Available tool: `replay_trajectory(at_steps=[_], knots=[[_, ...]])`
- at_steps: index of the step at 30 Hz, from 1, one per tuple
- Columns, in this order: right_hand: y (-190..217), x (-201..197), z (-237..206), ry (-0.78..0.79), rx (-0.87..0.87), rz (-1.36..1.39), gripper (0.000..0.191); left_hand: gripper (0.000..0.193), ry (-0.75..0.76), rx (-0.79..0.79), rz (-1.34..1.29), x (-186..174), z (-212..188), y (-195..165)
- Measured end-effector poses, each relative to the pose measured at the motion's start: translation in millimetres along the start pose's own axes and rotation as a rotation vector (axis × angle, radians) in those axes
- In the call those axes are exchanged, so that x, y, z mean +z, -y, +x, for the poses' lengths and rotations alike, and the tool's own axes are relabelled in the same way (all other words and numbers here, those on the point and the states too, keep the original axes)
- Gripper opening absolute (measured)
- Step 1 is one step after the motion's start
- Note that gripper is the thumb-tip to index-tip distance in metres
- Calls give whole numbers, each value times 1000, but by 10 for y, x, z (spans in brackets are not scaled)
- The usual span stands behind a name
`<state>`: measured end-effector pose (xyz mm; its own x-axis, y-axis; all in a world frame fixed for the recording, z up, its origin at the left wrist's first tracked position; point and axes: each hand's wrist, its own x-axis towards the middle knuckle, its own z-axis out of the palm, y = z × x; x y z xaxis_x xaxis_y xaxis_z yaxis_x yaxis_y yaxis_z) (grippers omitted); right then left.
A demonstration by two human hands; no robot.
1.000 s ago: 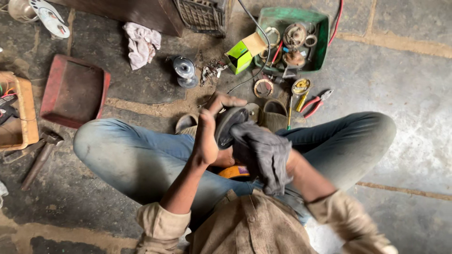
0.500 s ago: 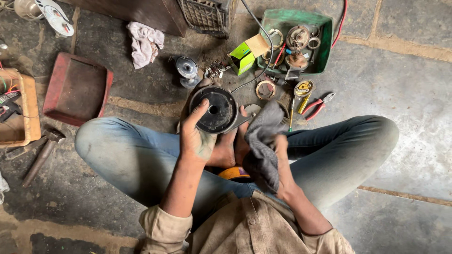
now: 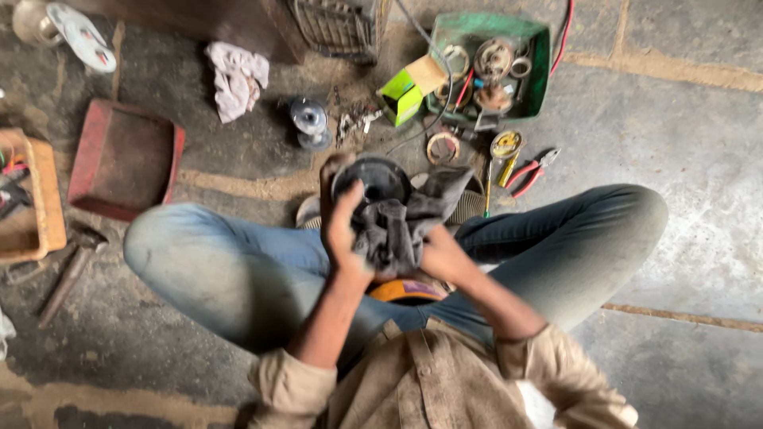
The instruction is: The person sits on the floor and disassembles a cylindrical electrical component, removing a metal cover and internal parts. They wipe the housing with a cloth, then use a screwdriver to adjust internal components before reassembling the cover.
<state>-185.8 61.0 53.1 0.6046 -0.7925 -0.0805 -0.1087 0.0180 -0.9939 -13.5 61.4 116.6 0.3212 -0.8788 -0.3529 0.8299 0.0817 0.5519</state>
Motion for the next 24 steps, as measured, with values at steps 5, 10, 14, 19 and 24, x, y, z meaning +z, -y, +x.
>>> replay_trajectory(at_steps=[5, 10, 14, 19, 24], knots=[[271, -115, 207, -54, -316, -928, 46, 49, 0, -116, -91, 41, 78, -88], [407, 20, 70, -15, -240, -650, 54, 34, 500, 117, 69, 50, 43, -111], [316, 181, 255, -167, -441, -942, 61, 33, 221, 213, 385, 42, 23, 19], [159, 256, 387, -196, -594, -1117, 71, 29, 131, 116, 552, 10, 98, 21], [-88, 180, 240, -67, -431, -666, 64, 34, 18, -153, 345, -80, 176, -63]])
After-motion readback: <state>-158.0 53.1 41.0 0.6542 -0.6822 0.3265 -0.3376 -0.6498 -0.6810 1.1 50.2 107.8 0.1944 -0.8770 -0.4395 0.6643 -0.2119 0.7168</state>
